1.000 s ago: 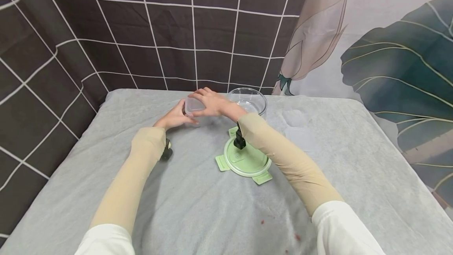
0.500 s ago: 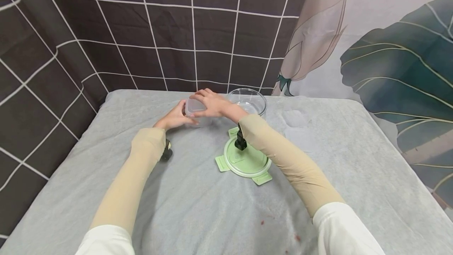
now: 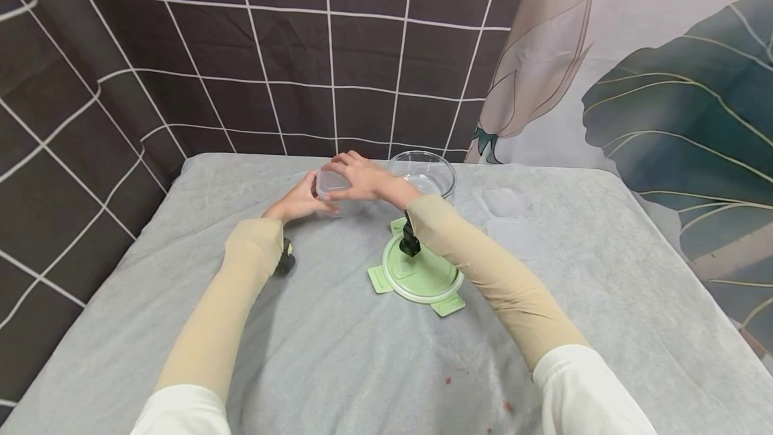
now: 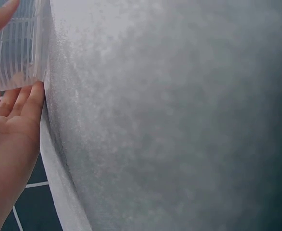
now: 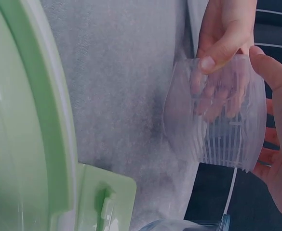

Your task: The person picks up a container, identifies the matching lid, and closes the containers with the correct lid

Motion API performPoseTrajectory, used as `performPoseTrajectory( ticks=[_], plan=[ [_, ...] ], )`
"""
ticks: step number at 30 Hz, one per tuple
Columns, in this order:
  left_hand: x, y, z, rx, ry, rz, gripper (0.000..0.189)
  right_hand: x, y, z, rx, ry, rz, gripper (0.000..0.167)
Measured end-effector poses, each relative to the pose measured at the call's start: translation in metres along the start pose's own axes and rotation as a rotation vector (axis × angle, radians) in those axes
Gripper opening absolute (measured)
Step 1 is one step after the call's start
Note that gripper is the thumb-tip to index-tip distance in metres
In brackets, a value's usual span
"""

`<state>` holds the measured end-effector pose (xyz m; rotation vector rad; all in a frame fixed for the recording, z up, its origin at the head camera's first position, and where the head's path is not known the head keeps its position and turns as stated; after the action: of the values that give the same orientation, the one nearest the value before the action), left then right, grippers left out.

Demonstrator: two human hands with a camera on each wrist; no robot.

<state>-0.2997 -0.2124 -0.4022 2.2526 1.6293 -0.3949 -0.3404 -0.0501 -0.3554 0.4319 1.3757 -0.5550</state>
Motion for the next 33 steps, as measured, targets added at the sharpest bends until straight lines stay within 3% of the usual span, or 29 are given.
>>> performPoseTrajectory(
  ticks=[12,23,33],
  plan=[
    [-0.002,-0.003,0.005,-0.003,-0.033,0.005,0.094,0.000,0.000,0.006,-0.022,0.072,0.043,0.068],
    [0.000,-0.002,0.001,0.067,-0.063,-0.001,0.103,0.008,-0.002,0.013,-0.070,0.106,0.110,0.061],
    [0.000,-0.001,-0.001,0.047,-0.103,-0.006,0.108,0.013,-0.002,0.014,-0.067,0.110,0.085,0.060]
  ],
)
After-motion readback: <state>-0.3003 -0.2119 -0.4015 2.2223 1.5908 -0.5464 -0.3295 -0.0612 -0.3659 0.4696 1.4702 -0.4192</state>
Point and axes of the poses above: each hand's wrist, its own y-axis away from the middle knuckle, its own x-axis out of the palm, z = x × y, the point moved 2 cm from there along -y, towards the middle knuckle, and after that the axes turned 1 degree about -y, right-handed, at the moved point
